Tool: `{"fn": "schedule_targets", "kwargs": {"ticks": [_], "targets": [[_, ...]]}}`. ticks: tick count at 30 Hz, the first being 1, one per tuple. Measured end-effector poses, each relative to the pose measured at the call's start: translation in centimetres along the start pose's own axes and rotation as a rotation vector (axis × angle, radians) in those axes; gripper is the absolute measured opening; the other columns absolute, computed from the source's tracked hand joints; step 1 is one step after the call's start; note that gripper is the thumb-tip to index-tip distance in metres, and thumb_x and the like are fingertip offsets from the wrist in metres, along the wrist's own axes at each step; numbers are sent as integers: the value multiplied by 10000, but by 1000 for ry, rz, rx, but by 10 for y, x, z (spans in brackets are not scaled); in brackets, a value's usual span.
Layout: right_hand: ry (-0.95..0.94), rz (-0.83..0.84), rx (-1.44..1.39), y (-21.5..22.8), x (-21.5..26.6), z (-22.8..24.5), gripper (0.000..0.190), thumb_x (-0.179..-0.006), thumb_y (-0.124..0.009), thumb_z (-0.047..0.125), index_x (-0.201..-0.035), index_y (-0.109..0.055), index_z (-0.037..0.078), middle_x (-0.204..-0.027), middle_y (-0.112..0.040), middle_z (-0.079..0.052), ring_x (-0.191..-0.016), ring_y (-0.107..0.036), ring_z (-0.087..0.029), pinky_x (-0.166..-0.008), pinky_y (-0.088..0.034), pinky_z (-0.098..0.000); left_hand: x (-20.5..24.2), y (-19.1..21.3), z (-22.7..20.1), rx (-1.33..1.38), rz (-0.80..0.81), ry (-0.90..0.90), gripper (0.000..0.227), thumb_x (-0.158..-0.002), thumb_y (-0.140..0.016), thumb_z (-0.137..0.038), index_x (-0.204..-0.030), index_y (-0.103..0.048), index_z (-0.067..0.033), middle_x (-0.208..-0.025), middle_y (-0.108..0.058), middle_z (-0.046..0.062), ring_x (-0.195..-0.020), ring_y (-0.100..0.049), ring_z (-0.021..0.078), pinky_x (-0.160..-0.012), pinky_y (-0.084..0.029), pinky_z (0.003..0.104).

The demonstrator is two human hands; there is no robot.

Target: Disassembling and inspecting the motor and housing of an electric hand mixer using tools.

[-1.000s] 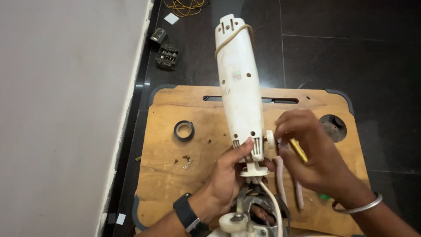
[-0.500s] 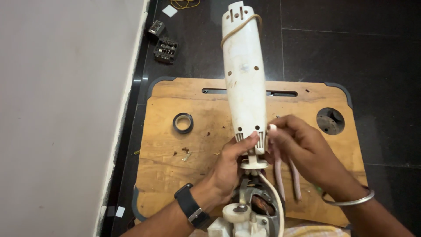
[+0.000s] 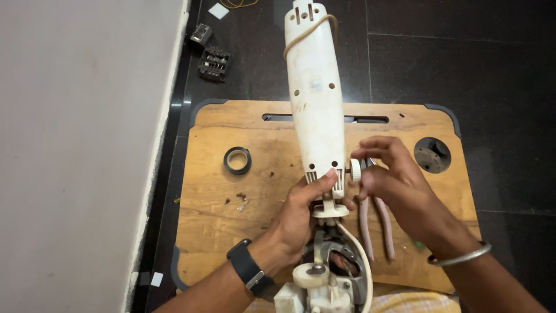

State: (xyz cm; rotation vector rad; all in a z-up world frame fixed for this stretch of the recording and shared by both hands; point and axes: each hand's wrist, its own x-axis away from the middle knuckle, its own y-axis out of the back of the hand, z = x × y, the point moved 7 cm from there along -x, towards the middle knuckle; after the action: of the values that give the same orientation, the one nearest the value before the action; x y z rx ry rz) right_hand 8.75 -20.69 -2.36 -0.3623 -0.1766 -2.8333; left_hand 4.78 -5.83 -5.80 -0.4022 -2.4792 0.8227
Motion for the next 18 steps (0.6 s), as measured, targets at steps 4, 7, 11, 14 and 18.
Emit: {"fn": "schedule_targets", "kwargs": {"ticks": [4, 7, 11, 14, 18], "targets": [[-202, 18, 154, 7, -2, -41, 334, -1099, -525, 278, -1226, -516, -31, -1050, -551, -345, -843, -674, -334, -738, -619, -367, 2, -10, -7, 35, 86, -59, 441, -1014, -557, -460, -1090, -647, -35, -943, -678, 51, -880, -652, 118, -793, -546, 259], [242, 171, 241, -18, 4, 24, 483, -855, -650, 175, -1256, -425, 27, -1185, -537, -167, -901, -691, -221, -707, -648, -306, 2, 2, 4, 7, -65, 92, 429, -941, -561, -491, -1096, -653, -102, -865, -699, 62, -777, -642, 118, -666, -530, 272], [31, 38, 146, 11, -5, -29, 471, -901, -587, 186, -1335, -445, 66, -1145, -559, -183, -911, -619, -223, -721, -618, -333, 0, -2, 0, 50, -23, 50, 444, -947, -585, -492, -1110, -649, -84, -881, -689, 54, -776, -639, 113, -654, -519, 253], [-46, 96, 273, 0, 0, -23, 407, -1009, -603, 284, -1316, -462, 58, -1013, -633, -186, -832, -694, -232, -727, -649, -336, -1, 0, 3, 32, -26, 33, 466, -951, -592, -486, -1091, -643, -45, -885, -694, 55, -781, -661, 109, -654, -539, 247], [-36, 88, 264, -8, -5, -6, 364, -982, -604, 251, -1264, -514, 39, -922, -677, -125, -758, -716, -185, -690, -642, -317, -6, 7, 8, 18, -52, 26, 469, -954, -600, -486, -1108, -649, -46, -856, -683, 89, -740, -640, 126, -626, -531, 247]]}}
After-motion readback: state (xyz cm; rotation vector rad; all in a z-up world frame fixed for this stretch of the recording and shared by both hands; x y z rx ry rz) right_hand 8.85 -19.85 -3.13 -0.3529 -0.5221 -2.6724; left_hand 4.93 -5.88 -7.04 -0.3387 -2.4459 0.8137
